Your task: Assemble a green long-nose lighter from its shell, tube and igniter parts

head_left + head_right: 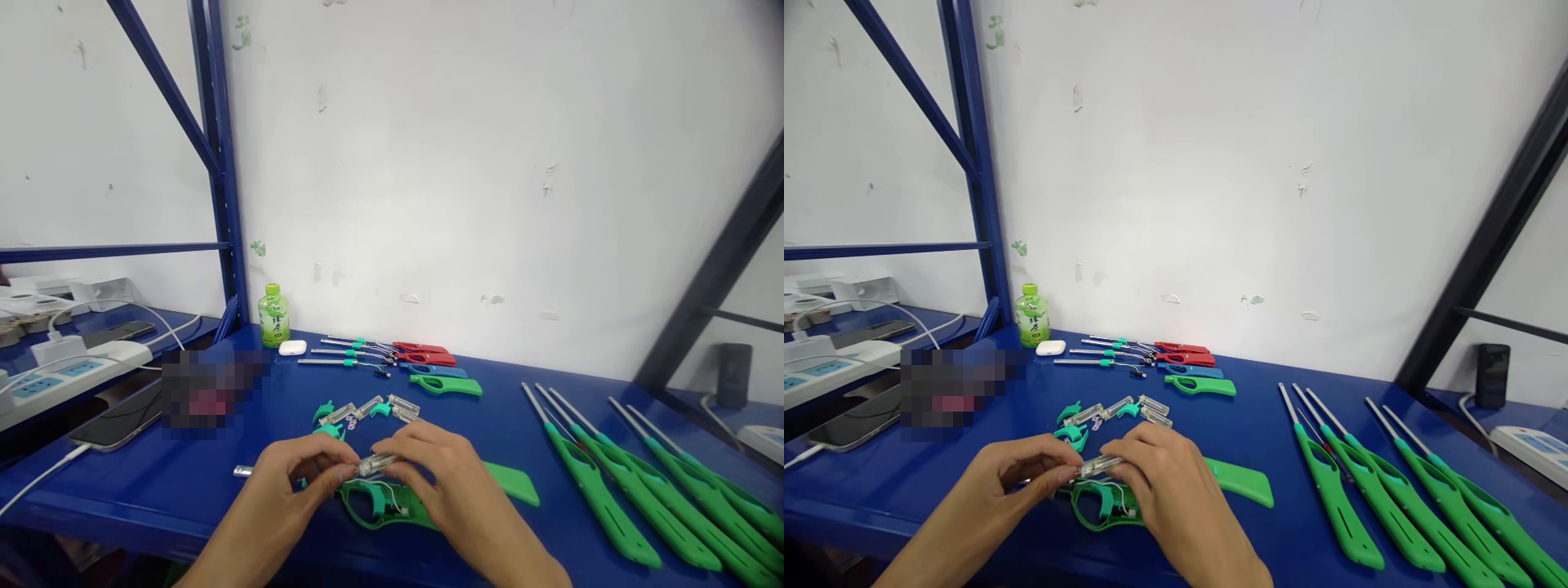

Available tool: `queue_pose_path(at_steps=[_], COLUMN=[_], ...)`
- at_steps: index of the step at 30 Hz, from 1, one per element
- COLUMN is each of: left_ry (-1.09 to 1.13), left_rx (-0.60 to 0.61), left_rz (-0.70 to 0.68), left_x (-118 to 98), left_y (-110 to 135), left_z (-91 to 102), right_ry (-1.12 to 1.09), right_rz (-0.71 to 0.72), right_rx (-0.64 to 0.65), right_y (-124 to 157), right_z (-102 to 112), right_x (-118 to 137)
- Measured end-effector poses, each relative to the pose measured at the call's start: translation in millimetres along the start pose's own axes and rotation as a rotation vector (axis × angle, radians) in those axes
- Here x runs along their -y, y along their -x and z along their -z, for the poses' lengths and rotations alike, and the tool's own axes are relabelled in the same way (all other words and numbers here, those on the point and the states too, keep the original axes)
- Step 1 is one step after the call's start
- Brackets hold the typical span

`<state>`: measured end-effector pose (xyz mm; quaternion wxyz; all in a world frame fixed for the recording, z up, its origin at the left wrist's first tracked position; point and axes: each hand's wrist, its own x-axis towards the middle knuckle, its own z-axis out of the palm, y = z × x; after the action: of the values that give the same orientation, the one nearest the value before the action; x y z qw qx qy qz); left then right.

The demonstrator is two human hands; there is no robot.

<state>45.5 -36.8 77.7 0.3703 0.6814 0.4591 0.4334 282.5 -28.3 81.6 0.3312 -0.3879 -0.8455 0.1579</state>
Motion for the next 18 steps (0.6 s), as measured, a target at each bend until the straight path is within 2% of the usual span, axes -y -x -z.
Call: queue_pose_path(at_steps=[4,11,14,18], left_ry=[0.057,0.229,0.306,0.404], left_rx=[0.002,-0.060,-0.031,0.011], left_rz=[0.005,0.025,0.054,0.127], left_x=[1,15,23,34], left_y=[2,1,2,3], left_z=[-0.3,2.9,8.7,12.1], right_ry=[0.066,0.492,0.524,0.503], right_rz=[0.036,0.277,0.332,0.316], right_rx=[0.001,-0.138,-0.159,-0.158], right_y=[1,-2,-5,-4], right_z=[-3,-23,-29,-30], right_x=[-1,-6,-2,4])
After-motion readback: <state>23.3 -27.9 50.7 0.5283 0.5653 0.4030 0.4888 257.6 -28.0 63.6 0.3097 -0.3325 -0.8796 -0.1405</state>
